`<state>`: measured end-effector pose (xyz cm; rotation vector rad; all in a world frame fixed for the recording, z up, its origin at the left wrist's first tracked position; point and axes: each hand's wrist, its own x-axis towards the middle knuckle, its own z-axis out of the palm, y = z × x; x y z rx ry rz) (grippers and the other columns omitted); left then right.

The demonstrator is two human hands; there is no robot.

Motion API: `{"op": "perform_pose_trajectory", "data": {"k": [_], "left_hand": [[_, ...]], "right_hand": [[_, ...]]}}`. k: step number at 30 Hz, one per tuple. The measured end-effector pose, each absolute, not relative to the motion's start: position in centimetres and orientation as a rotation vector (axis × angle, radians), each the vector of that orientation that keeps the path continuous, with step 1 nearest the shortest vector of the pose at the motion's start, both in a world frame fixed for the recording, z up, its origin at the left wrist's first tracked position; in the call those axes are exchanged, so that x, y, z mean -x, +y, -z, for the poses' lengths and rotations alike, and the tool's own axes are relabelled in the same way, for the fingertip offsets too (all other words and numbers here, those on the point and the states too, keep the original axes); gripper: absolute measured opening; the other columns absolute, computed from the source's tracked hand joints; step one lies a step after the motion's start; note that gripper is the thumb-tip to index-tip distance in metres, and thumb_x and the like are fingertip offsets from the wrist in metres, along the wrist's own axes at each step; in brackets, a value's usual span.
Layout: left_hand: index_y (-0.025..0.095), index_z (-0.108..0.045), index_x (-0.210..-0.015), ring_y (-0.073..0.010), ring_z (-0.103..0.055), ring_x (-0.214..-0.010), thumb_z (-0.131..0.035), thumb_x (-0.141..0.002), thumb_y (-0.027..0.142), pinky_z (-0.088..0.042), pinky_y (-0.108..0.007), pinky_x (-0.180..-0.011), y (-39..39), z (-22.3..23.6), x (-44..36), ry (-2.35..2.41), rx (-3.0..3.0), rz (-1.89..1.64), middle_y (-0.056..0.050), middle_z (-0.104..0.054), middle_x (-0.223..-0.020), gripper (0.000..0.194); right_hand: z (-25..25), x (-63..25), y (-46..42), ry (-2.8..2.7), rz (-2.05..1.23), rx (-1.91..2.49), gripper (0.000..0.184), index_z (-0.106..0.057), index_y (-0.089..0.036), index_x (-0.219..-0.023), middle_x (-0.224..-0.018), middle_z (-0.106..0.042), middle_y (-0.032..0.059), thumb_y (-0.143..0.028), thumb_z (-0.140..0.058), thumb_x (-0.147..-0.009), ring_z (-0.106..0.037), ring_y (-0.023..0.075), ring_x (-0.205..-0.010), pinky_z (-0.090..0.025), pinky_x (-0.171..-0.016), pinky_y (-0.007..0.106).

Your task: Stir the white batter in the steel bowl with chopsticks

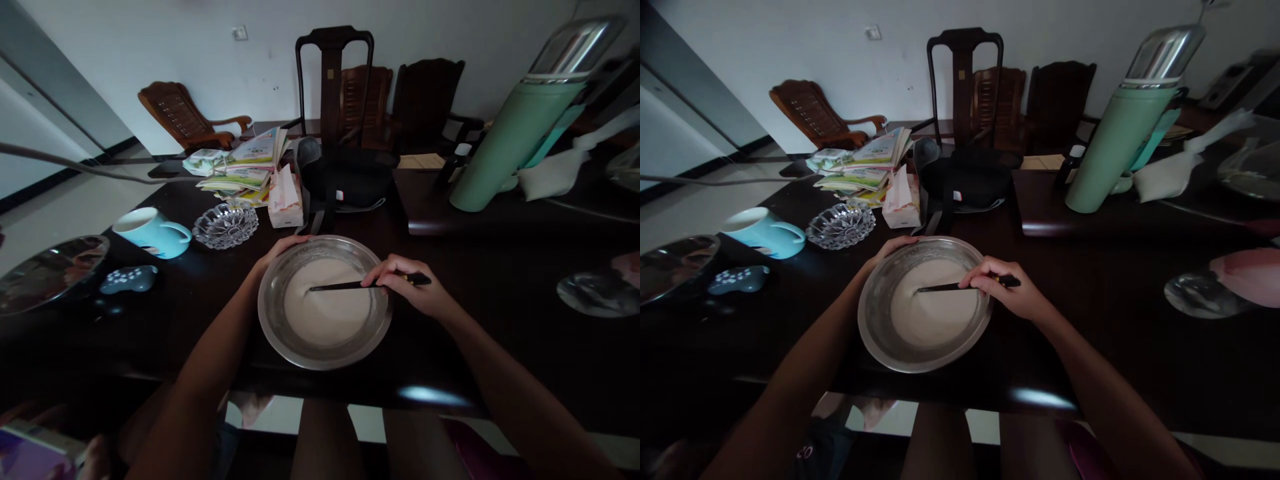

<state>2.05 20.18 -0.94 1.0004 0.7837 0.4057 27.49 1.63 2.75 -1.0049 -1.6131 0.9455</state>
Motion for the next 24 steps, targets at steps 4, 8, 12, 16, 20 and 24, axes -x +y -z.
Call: {"op": "perform_pose_trajectory", "data": {"k": [4, 8, 12, 16, 20, 24], "left_hand": [[0.019, -0.072, -0.098, -0.0199, -0.065, -0.084, -0.065, -0.072, 0.034, -0.045, -0.03, -0.089, 20.2, 1.0, -2.1, 0.756, -0.997, -0.4, -0.004, -0.075, -0.089, 0.031], [0.021, -0.073, -0.097, -0.0215, -0.066, -0.086, -0.063, -0.073, 0.033, -0.046, -0.031, -0.088, 20.0, 0.8, -2.2, 0.727, -1.019, -0.4, -0.004, -0.075, -0.089, 0.028], [0.021, -0.073, -0.098, -0.0219, -0.066, -0.081, -0.06, -0.075, 0.032, -0.047, -0.031, -0.082, 19.9, 0.8, -2.1, 0.779, -0.996, -0.398, -0.004, -0.075, -0.082, 0.028], [0.019, -0.072, -0.099, -0.0207, -0.066, -0.081, -0.062, -0.074, 0.032, -0.047, -0.031, -0.084, 20.1, 0.9, -2.1, 0.812, -0.989, -0.407, -0.005, -0.075, -0.085, 0.03], [0.018, -0.072, -0.1, -0.0221, -0.066, -0.088, -0.059, -0.076, 0.032, -0.046, -0.031, -0.087, 19.9, 0.4, -2.3, 0.735, -1.024, -0.389, -0.004, -0.075, -0.085, 0.03], [0.02, -0.074, -0.092, -0.023, -0.066, -0.086, -0.056, -0.078, 0.028, -0.047, -0.031, -0.084, 19.3, -0.3, -2.5, 0.735, -1.053, -0.388, -0.002, -0.073, -0.071, 0.024]], "right_hand": [[-3.0, -28.7, 1.8, -1.421, -0.742, 0.917, 0.041, -0.058, -0.02, -0.065, -0.063, -0.067, 0.0039, -0.05, -0.048, -0.092, -0.06, 0.0152, -0.058, -0.042, -0.05, 0.028], [-3.0, -29.6, 2.0, -1.321, -0.815, 0.85, 0.049, -0.05, -0.022, -0.063, -0.047, -0.054, -0.0009, -0.063, -0.045, -0.088, -0.042, 0.0113, -0.04, -0.028, -0.041, 0.026], [-2.7, -28.7, 1.9, -1.484, -1.096, 0.767, 0.042, -0.049, -0.021, -0.073, -0.057, -0.059, -0.0009, -0.062, -0.054, -0.084, -0.046, 0.0108, -0.047, -0.033, -0.044, 0.024], [-3.3, -28.1, 1.6, -1.587, -1.151, 0.746, 0.035, -0.045, -0.022, -0.079, -0.066, -0.059, -0.003, -0.043, -0.072, -0.078, -0.052, 0.0101, -0.057, -0.042, -0.052, 0.023], [-3.9, -29.0, 1.6, -1.565, -1.008, 0.866, 0.027, -0.048, -0.022, -0.087, -0.073, -0.062, -0.0016, -0.032, -0.073, -0.079, -0.057, 0.011, -0.062, -0.045, -0.055, 0.024], [-3.6, -29.7, 2.1, -1.393, -0.788, 0.868, 0.021, -0.045, -0.025, -0.093, -0.058, -0.058, -0.0057, -0.035, -0.063, -0.087, -0.046, 0.0086, -0.045, -0.033, -0.042, 0.021]]}}
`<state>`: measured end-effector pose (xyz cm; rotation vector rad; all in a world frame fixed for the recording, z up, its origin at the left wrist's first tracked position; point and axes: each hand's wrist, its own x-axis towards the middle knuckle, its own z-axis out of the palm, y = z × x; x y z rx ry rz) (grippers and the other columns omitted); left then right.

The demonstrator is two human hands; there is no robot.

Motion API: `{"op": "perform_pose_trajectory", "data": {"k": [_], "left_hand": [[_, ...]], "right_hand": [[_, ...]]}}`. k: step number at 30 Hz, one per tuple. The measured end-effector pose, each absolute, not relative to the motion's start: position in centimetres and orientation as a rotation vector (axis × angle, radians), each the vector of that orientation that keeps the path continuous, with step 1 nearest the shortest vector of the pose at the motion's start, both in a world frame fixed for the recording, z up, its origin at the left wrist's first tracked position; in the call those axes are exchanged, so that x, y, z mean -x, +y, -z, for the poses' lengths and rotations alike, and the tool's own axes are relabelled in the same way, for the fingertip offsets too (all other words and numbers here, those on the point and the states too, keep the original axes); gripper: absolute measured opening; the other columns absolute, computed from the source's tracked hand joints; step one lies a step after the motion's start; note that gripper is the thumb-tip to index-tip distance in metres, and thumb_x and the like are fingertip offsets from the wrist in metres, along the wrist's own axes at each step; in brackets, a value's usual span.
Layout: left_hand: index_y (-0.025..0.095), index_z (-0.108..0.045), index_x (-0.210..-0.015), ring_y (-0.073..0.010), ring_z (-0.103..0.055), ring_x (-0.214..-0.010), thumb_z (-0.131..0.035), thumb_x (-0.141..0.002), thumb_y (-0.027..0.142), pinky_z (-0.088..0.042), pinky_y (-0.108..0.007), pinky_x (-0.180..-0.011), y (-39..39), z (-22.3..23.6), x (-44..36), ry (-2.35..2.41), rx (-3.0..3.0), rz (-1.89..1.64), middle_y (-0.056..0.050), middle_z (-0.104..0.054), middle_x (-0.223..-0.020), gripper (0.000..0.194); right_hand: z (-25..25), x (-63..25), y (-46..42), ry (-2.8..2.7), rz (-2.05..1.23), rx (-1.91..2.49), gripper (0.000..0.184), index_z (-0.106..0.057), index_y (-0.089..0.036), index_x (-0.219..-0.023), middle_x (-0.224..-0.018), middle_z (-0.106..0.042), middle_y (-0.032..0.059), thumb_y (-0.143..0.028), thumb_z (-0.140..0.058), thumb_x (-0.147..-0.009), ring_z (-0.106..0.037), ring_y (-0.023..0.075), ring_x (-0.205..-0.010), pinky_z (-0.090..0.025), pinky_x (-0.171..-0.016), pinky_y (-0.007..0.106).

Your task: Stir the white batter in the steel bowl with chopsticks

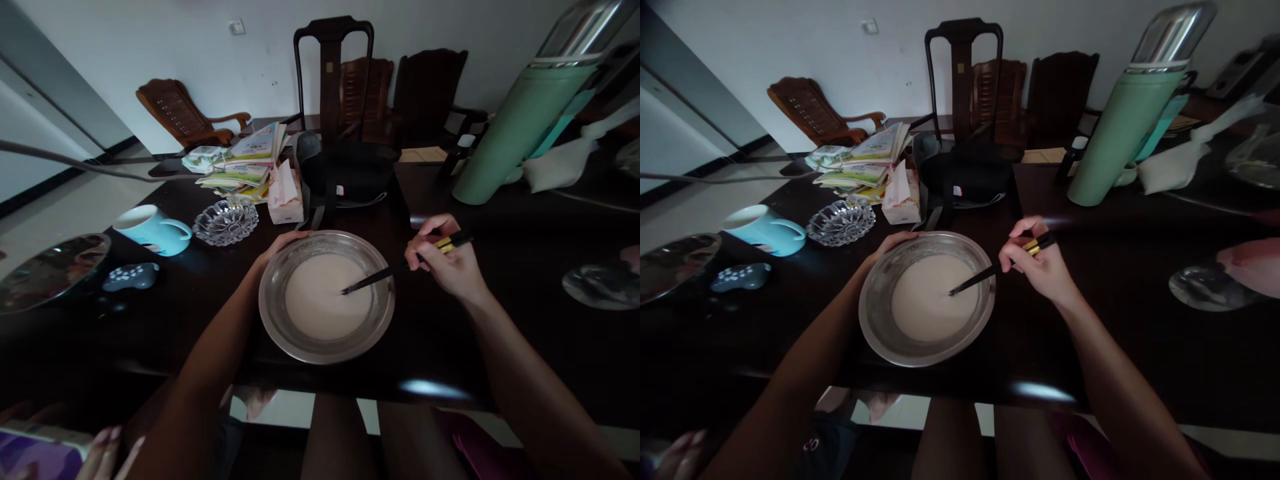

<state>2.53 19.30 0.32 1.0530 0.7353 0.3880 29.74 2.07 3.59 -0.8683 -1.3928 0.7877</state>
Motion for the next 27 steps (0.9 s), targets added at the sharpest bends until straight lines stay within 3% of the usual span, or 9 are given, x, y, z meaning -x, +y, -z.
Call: {"op": "perform_pose_trajectory", "data": {"k": [2, 5, 9, 12, 16, 20, 23, 25, 27], "left_hand": [[0.021, -0.074, -0.091, -0.0225, -0.066, -0.082, -0.059, -0.077, 0.029, -0.047, -0.03, -0.082, 19.3, -0.3, -2.5, 0.746, -1.055, -0.388, -0.002, -0.072, -0.068, 0.022], [0.021, -0.073, -0.092, -0.021, -0.066, -0.081, -0.063, -0.074, 0.033, -0.047, -0.03, -0.083, 19.8, 0.5, -2.3, 0.738, -1.03, -0.403, -0.002, -0.074, -0.077, 0.024], [0.019, -0.072, -0.1, -0.0216, -0.066, -0.084, -0.064, -0.072, 0.033, -0.046, -0.032, -0.088, 20.7, 1.8, -1.9, 0.757, -1.006, -0.402, -0.004, -0.074, -0.088, 0.032], [0.02, -0.073, -0.099, -0.0215, -0.066, -0.081, -0.064, -0.073, 0.032, -0.047, -0.031, -0.085, 20.8, 1.9, -1.9, 0.817, -1.004, -0.42, -0.003, -0.074, -0.084, 0.03], [0.02, -0.074, -0.096, -0.0213, -0.065, -0.08, -0.061, -0.074, 0.032, -0.048, -0.03, -0.081, 20.3, 1.2, -2.3, 0.796, -1.003, -0.425, -0.003, -0.075, -0.083, 0.028], [0.019, -0.073, -0.094, -0.0228, -0.066, -0.089, -0.06, -0.074, 0.03, -0.046, -0.03, -0.085, 19.8, 0.6, -2.5, 0.753, -1.033, -0.421, -0.003, -0.075, -0.083, 0.027], [0.018, -0.073, -0.094, -0.0223, -0.066, -0.089, -0.062, -0.072, 0.031, -0.046, -0.03, -0.085, 19.6, 0.4, -2.4, 0.758, -1.024, -0.411, -0.003, -0.075, -0.082, 0.027], [0.018, -0.073, -0.094, -0.0216, -0.067, -0.086, -0.062, -0.073, 0.032, -0.046, -0.03, -0.085, 19.5, 0.3, -2.3, 0.76, -1.014, -0.408, -0.003, -0.075, -0.082, 0.027], [0.019, -0.073, -0.093, -0.0208, -0.067, -0.085, -0.06, -0.075, 0.03, -0.046, -0.029, -0.085, 19.4, 0.2, -2.3, 0.761, -1.02, -0.414, -0.003, -0.075, -0.081, 0.025]], "right_hand": [[-3.2, -29.5, 2.2, -1.348, -0.772, 0.818, 0.02, -0.043, -0.026, -0.093, -0.053, -0.056, -0.0076, -0.035, -0.06, -0.089, -0.041, 0.0079, -0.041, -0.029, -0.039, 0.02], [-2.7, -28.5, 2.1, -1.406, -0.885, 0.763, 0.018, -0.045, -0.025, -0.092, -0.058, -0.063, -0.0051, -0.038, -0.058, -0.09, -0.046, 0.0085, -0.044, -0.034, -0.04, 0.02], [-2.3, -27.4, 1.8, -1.617, -0.953, 0.908, 0.015, -0.059, -0.021, -0.083, -0.083, -0.073, 0.0033, -0.034, -0.058, -0.091, -0.062, 0.0122, -0.064, -0.048, -0.058, 0.026], [-2.4, -27.8, 1.7, -1.622, -0.845, 0.988, 0.018, -0.063, -0.021, -0.081, -0.088, -0.073, 0.0045, -0.035, -0.058, -0.09, -0.065, 0.0164, -0.078, -0.049, -0.067, 0.03], [-2.7, -29.1, 2.1, -1.356, -0.727, 0.85, 0.036, -0.058, -0.022, -0.073, -0.069, -0.071, 0.0041, -0.052, -0.049, -0.091, -0.061, 0.0156, -0.06, -0.043, -0.051, 0.028], [-2.6, -29.3, 2.2, -1.331, -0.889, 0.764, 0.042, -0.056, -0.022, -0.07, -0.061, -0.069, 0.0033, -0.057, -0.044, -0.091, -0.055, 0.0144, -0.05, -0.037, -0.043, 0.027], [-2.1, -28.4, 2.1, -1.498, -0.985, 0.791, 0.033, -0.057, -0.022, -0.075, -0.072, -0.073, 0.004, -0.05, -0.05, -0.091, -0.065, 0.0181, -0.065, -0.048, -0.06, 0.033], [-1.9, -27.9, 1.9, -1.6, -0.957, 0.814, 0.027, -0.059, -0.022, -0.077, -0.08, -0.075, 0.0046, -0.044, -0.055, -0.091, -0.068, 0.0202, -0.076, -0.05, -0.073, 0.038], [-1.9, -27.7, 1.9, -1.632, -0.914, 0.838, 0.022, -0.059, -0.022, -0.078, -0.085, -0.075, 0.0046, -0.04, -0.056, -0.091, -0.068, 0.0203, -0.08, -0.05, -0.075, 0.038]]}}
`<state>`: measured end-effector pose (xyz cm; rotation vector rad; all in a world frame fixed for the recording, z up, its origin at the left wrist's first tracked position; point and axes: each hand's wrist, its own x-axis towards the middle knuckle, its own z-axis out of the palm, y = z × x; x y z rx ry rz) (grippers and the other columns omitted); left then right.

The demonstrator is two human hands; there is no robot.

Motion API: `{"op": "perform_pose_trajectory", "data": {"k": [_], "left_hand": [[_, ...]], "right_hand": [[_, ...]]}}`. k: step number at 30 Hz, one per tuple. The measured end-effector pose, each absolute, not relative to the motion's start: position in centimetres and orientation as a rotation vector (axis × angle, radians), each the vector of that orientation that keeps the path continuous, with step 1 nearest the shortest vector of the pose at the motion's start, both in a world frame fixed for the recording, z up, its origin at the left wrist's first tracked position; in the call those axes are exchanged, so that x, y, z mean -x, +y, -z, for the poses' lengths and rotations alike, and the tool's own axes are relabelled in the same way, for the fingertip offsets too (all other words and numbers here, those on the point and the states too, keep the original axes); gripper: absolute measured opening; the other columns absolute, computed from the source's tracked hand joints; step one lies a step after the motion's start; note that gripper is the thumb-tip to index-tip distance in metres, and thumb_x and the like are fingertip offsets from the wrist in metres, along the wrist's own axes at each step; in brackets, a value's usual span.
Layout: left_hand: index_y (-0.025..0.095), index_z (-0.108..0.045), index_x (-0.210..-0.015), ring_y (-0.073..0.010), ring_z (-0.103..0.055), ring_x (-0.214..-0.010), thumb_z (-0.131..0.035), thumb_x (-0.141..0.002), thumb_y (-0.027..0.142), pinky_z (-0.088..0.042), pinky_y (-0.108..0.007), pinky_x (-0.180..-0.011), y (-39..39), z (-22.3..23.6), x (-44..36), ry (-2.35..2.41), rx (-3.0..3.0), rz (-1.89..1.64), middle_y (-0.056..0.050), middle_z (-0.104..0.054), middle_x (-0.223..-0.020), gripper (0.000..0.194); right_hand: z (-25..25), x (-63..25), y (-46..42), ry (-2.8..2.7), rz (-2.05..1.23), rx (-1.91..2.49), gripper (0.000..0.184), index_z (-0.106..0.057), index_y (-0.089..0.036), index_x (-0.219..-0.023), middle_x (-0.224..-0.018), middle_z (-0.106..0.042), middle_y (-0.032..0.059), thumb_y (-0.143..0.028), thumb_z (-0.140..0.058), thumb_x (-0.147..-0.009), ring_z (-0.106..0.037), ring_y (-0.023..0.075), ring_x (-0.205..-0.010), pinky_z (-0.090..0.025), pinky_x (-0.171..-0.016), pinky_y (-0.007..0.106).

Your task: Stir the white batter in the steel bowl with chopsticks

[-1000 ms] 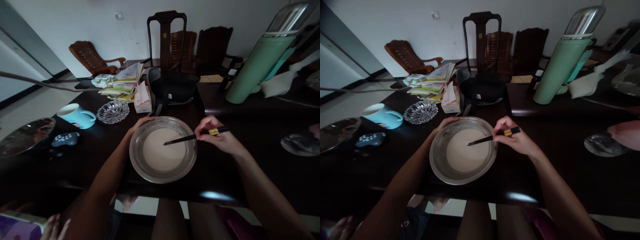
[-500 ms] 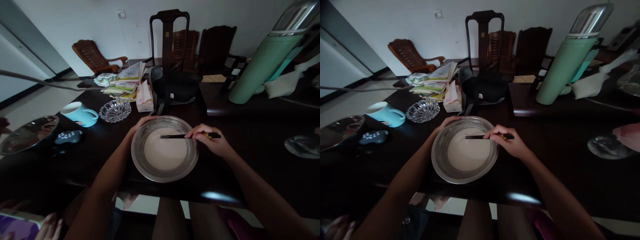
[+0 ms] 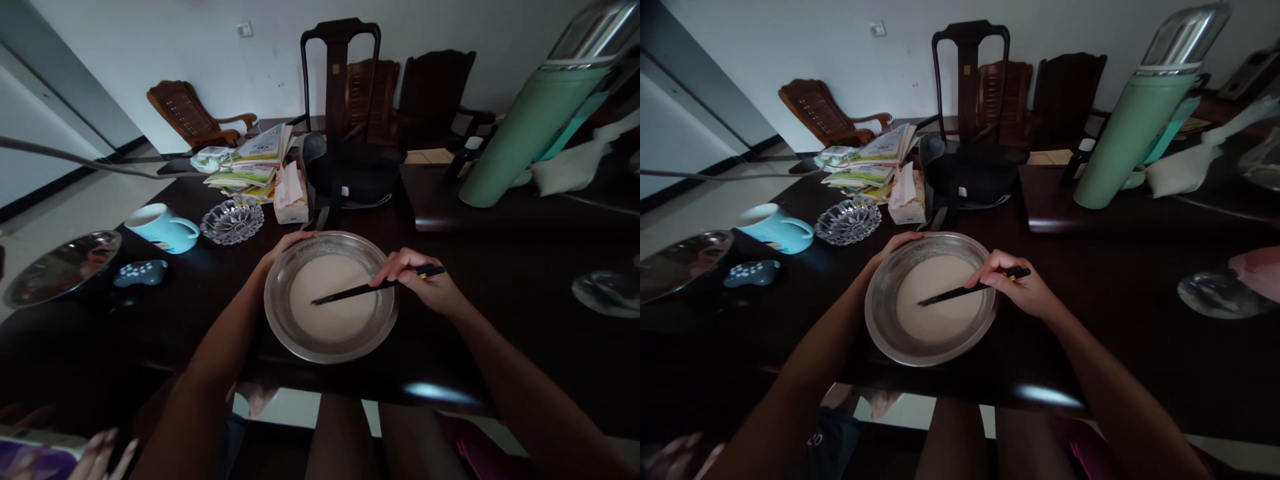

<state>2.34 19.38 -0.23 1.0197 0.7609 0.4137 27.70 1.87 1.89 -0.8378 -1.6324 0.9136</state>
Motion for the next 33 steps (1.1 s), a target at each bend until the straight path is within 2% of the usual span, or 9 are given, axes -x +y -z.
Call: {"op": "perform_pose_trajectory", "data": {"k": [4, 7, 12, 16, 18, 21, 26, 30, 33], "left_hand": [[0.02, -0.074, -0.089, -0.0197, -0.067, -0.084, -0.057, -0.077, 0.026, -0.047, -0.029, -0.086, 19.2, -0.1, -2.7, 0.774, -1.034, -0.437, -0.001, -0.074, -0.078, 0.021], [0.019, -0.074, -0.09, -0.0201, -0.067, -0.082, -0.056, -0.077, 0.027, -0.048, -0.03, -0.084, 19.3, -0.2, -2.7, 0.789, -1.042, -0.425, -0.002, -0.074, -0.077, 0.024], [0.017, -0.073, -0.092, -0.0186, -0.066, -0.076, -0.061, -0.074, 0.03, -0.048, -0.028, -0.082, 19.5, 0.2, -2.4, 0.818, -1.03, -0.432, -0.002, -0.074, -0.076, 0.025], [0.02, -0.073, -0.086, -0.0198, -0.065, -0.072, -0.062, -0.073, 0.032, -0.048, -0.03, -0.079, 19.5, 0.2, -2.3, 0.777, -1.055, -0.398, -0.001, -0.072, -0.068, 0.021], [0.021, -0.073, -0.088, -0.0203, -0.066, -0.076, -0.061, -0.074, 0.033, -0.048, -0.03, -0.079, 19.5, 0.2, -2.3, 0.736, -1.062, -0.395, -0.001, -0.073, -0.071, 0.022], [0.021, -0.072, -0.092, -0.0215, -0.067, -0.082, -0.062, -0.072, 0.034, -0.047, -0.03, -0.082, 19.7, 0.4, -2.4, 0.704, -1.07, -0.392, -0.002, -0.074, -0.079, 0.026], [0.02, -0.073, -0.088, -0.0225, -0.066, -0.088, -0.063, -0.071, 0.032, -0.046, -0.03, -0.086, 19.8, 0.6, -2.4, 0.704, -1.08, -0.422, -0.004, -0.074, -0.08, 0.023], [0.024, -0.073, -0.08, -0.0239, -0.066, -0.087, -0.062, -0.074, 0.033, -0.047, -0.033, -0.085, 19.4, 0.4, -2.4, 0.718, -1.074, -0.443, -0.001, -0.073, -0.072, 0.016], [0.023, -0.073, -0.075, -0.0245, -0.065, -0.087, -0.062, -0.074, 0.033, -0.047, -0.032, -0.084, 19.3, 0.4, -2.3, 0.742, -1.065, -0.446, -0.001, -0.071, -0.066, 0.014]], "right_hand": [[-2.4, -28.5, 2.0, -1.575, -0.751, 0.931, 0.018, -0.061, -0.022, -0.078, -0.085, -0.075, 0.0038, -0.035, -0.057, -0.091, -0.067, 0.0189, -0.08, -0.049, -0.074, 0.035], [-2.7, -29.4, 2.2, -1.457, -0.624, 0.924, 0.027, -0.063, -0.022, -0.073, -0.073, -0.072, 0.0032, -0.037, -0.053, -0.093, -0.066, 0.0182, -0.071, -0.047, -0.068, 0.034], [-2.6, -29.4, 2.1, -1.429, -0.75, 0.79, 0.036, -0.061, -0.022, -0.067, -0.063, -0.069, 0.0029, -0.043, -0.049, -0.094, -0.066, 0.02, -0.063, -0.046, -0.06, 0.035], [-2.4, -27.8, 1.7, -1.628, -0.877, 0.818, 0.025, -0.063, -0.022, -0.076, -0.078, -0.075, 0.0039, -0.036, -0.052, -0.094, -0.067, 0.0196, -0.074, -0.048, -0.069, 0.037], [-2.4, -27.3, 1.7, -1.735, -0.858, 0.84, 0.018, -0.064, -0.022, -0.08, -0.088, -0.076, 0.0046, -0.032, -0.056, -0.092, -0.066, 0.0196, -0.082, -0.048, -0.075, 0.037], [-2.6, -27.3, 1.8, -1.783, -0.74, 0.883, 0.013, -0.067, -0.022, -0.084, -0.093, -0.076, 0.005, -0.03, -0.059, -0.09, -0.066, 0.019, -0.084, -0.049, -0.075, 0.036], [-2.8, -28.8, 2.0, -1.56, -0.579, 0.965, 0.028, -0.068, -0.022, -0.075, -0.078, -0.074, 0.0038, -0.033, -0.051, -0.094, -0.066, 0.0179, -0.075, -0.049, -0.071, 0.035], [-2.6, -29.0, 1.9, -1.409, -0.666, 0.873, 0.039, -0.066, -0.022, -0.066, -0.064, -0.07, 0.0034, -0.042, -0.047, -0.095, -0.067, 0.0198, -0.066, -0.049, -0.063, 0.035], [-2.4, -28.5, 1.8, -1.48, -0.792, 0.849, 0.039, -0.065, -0.022, -0.067, -0.067, -0.071, 0.0046, -0.044, -0.047, -0.094, -0.068, 0.021, -0.068, -0.05, -0.066, 0.037]]}}
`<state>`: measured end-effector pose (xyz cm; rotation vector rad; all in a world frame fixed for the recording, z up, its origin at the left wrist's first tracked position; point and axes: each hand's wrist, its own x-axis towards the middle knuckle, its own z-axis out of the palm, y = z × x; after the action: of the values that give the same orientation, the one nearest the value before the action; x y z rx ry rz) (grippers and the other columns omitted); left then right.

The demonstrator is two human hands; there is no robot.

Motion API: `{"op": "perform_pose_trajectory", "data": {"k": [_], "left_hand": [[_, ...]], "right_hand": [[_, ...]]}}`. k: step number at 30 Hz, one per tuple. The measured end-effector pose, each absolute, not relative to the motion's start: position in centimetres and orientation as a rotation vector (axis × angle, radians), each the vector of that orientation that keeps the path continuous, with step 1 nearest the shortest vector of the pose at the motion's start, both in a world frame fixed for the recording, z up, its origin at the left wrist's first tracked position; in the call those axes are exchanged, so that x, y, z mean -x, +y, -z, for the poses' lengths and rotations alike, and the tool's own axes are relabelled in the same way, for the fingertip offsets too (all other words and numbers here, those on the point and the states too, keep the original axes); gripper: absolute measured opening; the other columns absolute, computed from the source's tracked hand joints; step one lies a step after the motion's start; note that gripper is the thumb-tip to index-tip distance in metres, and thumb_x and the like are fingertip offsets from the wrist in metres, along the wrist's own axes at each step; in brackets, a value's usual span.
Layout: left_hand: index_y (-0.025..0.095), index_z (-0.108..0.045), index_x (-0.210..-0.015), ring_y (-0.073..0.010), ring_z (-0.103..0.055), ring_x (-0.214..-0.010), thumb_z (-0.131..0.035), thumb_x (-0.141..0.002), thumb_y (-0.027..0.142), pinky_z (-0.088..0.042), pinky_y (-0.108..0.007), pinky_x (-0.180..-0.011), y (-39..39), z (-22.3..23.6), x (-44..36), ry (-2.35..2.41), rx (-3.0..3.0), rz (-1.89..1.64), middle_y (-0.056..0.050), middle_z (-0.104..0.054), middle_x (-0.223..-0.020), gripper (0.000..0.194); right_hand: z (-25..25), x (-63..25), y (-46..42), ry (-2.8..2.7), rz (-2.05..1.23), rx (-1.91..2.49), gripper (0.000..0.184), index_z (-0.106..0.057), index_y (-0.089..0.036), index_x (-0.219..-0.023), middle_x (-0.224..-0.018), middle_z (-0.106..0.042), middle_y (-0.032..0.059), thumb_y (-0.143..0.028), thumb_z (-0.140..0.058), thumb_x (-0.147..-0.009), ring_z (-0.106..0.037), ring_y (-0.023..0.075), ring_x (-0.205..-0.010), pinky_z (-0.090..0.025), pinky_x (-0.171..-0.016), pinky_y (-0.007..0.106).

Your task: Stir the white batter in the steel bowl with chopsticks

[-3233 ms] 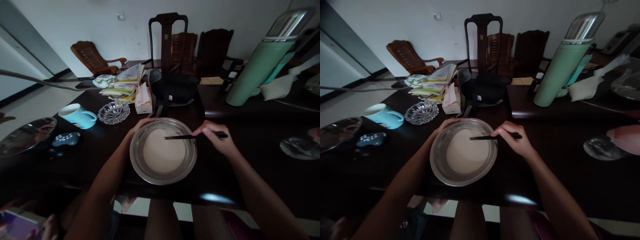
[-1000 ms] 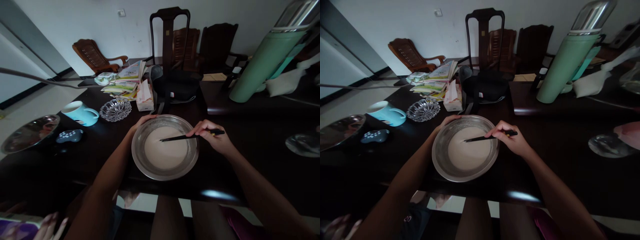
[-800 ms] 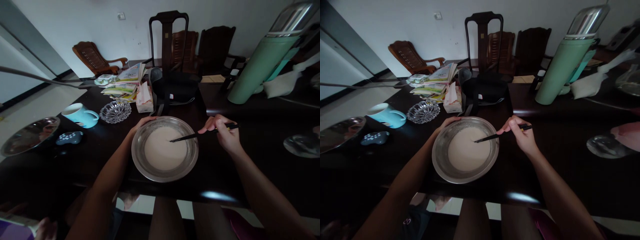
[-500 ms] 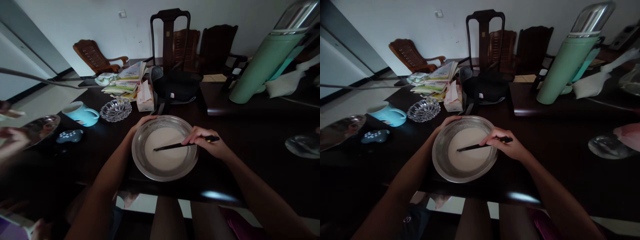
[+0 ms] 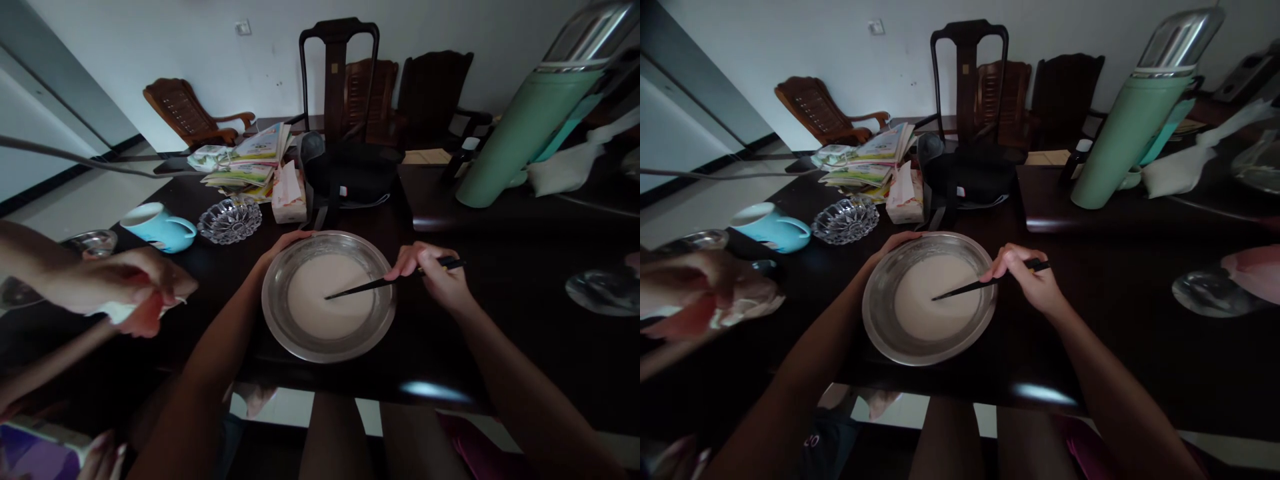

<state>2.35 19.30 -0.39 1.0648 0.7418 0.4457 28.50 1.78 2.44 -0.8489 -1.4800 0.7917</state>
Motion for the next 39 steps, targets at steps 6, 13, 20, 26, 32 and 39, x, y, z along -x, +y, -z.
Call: {"op": "perform_pose_trajectory", "data": {"k": [6, 13, 20, 26, 32, 39], "left_hand": [[0.02, -0.074, -0.081, -0.0182, -0.063, -0.074, -0.063, -0.074, 0.032, -0.047, -0.028, -0.079, 19.6, 0.6, -2.5, 0.828, -1.002, -0.442, -0.001, -0.073, -0.073, 0.017], [0.021, -0.07, -0.066, -0.0206, -0.063, -0.076, -0.062, -0.075, 0.029, -0.047, -0.029, -0.08, 19.3, 0.0, -2.7, 0.786, -1.042, -0.447, -0.001, -0.067, -0.059, 0.015], [0.018, -0.074, -0.084, -0.0187, -0.064, -0.072, -0.061, -0.072, 0.029, -0.049, -0.03, -0.076, 19.7, 0.4, -2.7, 0.77, -1.033, -0.418, -0.001, -0.072, -0.069, 0.02], [0.02, -0.074, -0.08, -0.0188, -0.064, -0.071, -0.062, -0.074, 0.031, -0.048, -0.028, -0.077, 19.4, 0.0, -2.6, 0.762, -1.035, -0.403, -0.001, -0.071, -0.065, 0.017], [0.018, -0.074, -0.092, -0.018, -0.065, -0.071, -0.059, -0.075, 0.028, -0.048, -0.028, -0.076, 19.4, -0.1, -2.7, 0.788, -1.025, -0.41, 0.0, -0.073, -0.071, 0.025], [0.017, -0.073, -0.082, -0.0185, -0.06, -0.073, -0.053, -0.083, 0.025, -0.045, -0.03, -0.079, 18.9, -0.6, -2.7, 0.859, -0.968, -0.422, -0.002, -0.071, -0.065, 0.021]], "right_hand": [[-2.4, -27.7, 1.8, -1.746, -0.797, 0.895, 0.022, -0.068, -0.022, -0.082, -0.09, -0.076, 0.0056, -0.033, -0.054, -0.093, -0.067, 0.0197, -0.083, -0.049, -0.076, 0.037], [-2.7, -28.9, 1.9, -1.461, -0.657, 0.915, 0.035, -0.068, -0.022, -0.071, -0.071, -0.073, 0.0038, -0.036, -0.048, -0.095, -0.067, 0.0188, -0.07, -0.049, -0.066, 0.035], [-2.5, -28.0, 1.7, -1.599, -0.823, 0.863, 0.034, -0.065, -0.021, -0.071, -0.075, -0.074, 0.0049, -0.04, -0.048, -0.095, -0.067, 0.0192, -0.071, -0.05, -0.069, 0.037], [-2.9, -27.5, 1.6, -1.795, -0.784, 0.899, 0.022, -0.068, -0.022, -0.084, -0.091, -0.076, 0.0059, -0.034, -0.053, -0.093, -0.067, 0.0192, -0.083, -0.049, -0.075, 0.037], [-3.2, -28.8, 1.9, -1.533, -0.635, 1.008, 0.033, -0.066, -0.022, -0.07, -0.074, -0.073, 0.004, -0.04, -0.051, -0.093, -0.068, 0.0189, -0.073, -0.049, -0.07, 0.035], [-2.7, -28.5, 1.6, -1.533, -0.761, 0.907, 0.037, -0.065, -0.021, -0.068, -0.073, -0.074, 0.0048, -0.04, -0.048, -0.095, -0.067, 0.0191, -0.067, -0.051, -0.066, 0.036]]}}
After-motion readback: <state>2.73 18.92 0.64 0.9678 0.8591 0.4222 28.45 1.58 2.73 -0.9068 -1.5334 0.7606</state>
